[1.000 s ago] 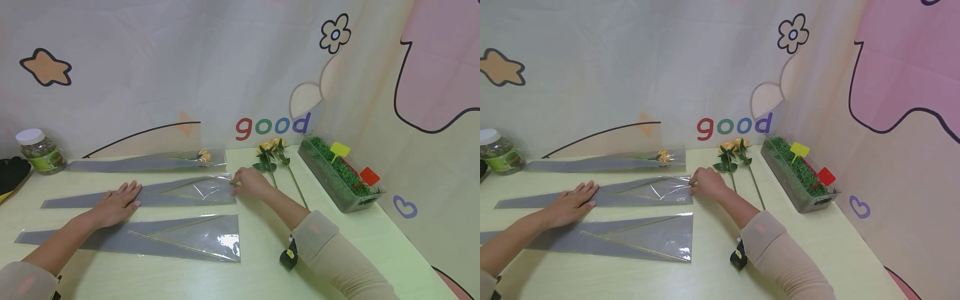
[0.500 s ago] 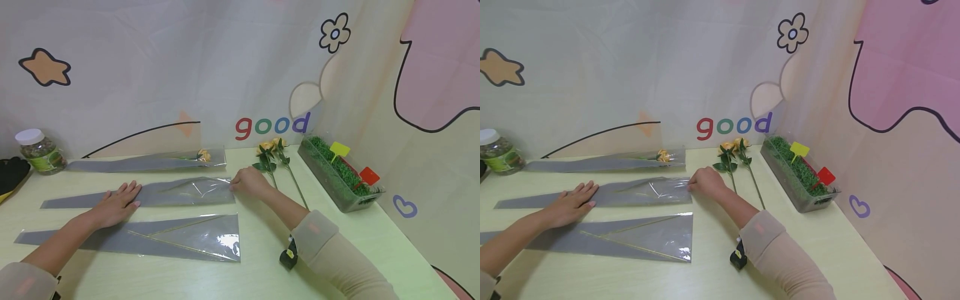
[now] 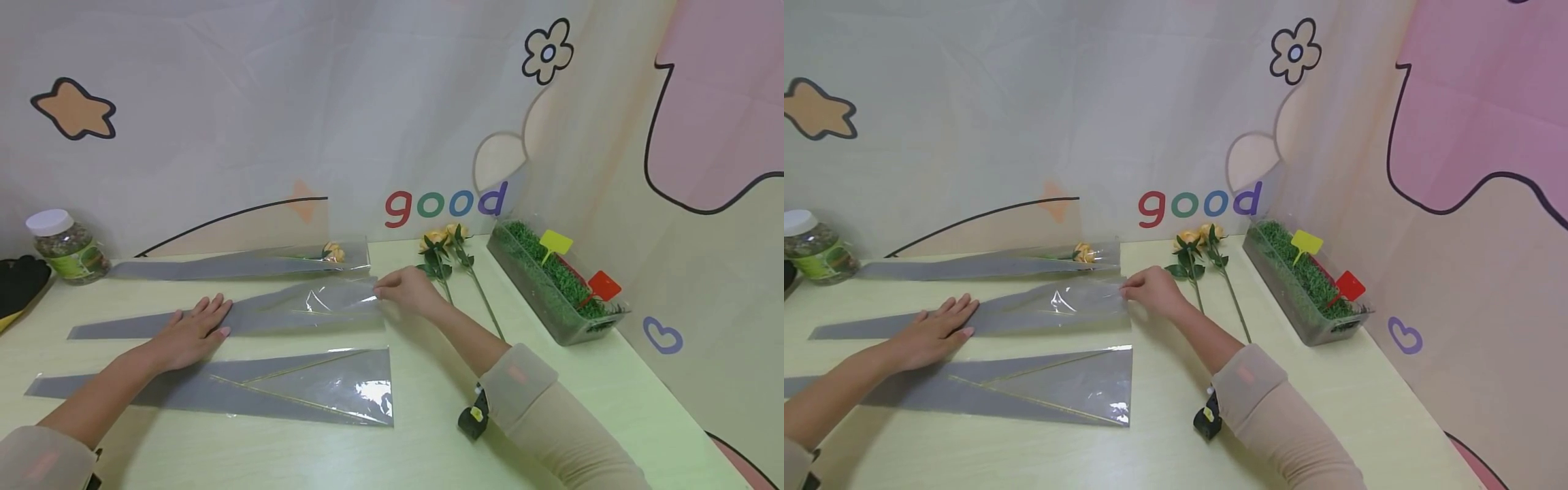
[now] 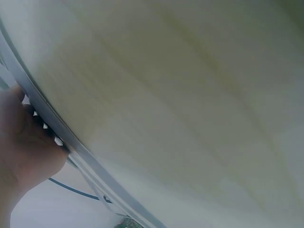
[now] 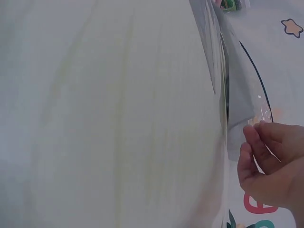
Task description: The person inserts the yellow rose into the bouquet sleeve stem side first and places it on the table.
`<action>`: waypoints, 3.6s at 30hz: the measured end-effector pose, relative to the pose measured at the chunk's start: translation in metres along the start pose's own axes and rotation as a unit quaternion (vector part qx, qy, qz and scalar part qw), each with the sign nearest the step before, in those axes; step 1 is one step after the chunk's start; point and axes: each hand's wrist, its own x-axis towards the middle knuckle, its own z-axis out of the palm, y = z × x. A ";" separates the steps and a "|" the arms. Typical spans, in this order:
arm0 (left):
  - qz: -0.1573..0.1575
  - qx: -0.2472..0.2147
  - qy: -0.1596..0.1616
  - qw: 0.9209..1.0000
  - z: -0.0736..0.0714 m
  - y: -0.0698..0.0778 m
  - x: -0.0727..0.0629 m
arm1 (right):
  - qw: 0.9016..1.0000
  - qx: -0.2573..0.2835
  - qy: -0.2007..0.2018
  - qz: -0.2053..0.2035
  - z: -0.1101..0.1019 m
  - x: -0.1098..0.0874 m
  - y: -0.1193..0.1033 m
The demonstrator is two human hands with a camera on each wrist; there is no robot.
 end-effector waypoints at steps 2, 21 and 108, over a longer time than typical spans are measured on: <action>0.000 0.002 0.000 1.000 0.000 0.000 0.000 | 0.999 0.050 -0.005 0.020 0.000 -0.001 0.001; 0.004 -0.014 -0.004 1.000 0.000 -0.003 0.000 | 0.942 0.312 -0.037 0.120 0.004 -0.005 -0.002; 0.120 -0.035 0.098 0.987 0.034 0.171 0.113 | 0.952 0.289 -0.072 0.075 -0.004 -0.008 0.002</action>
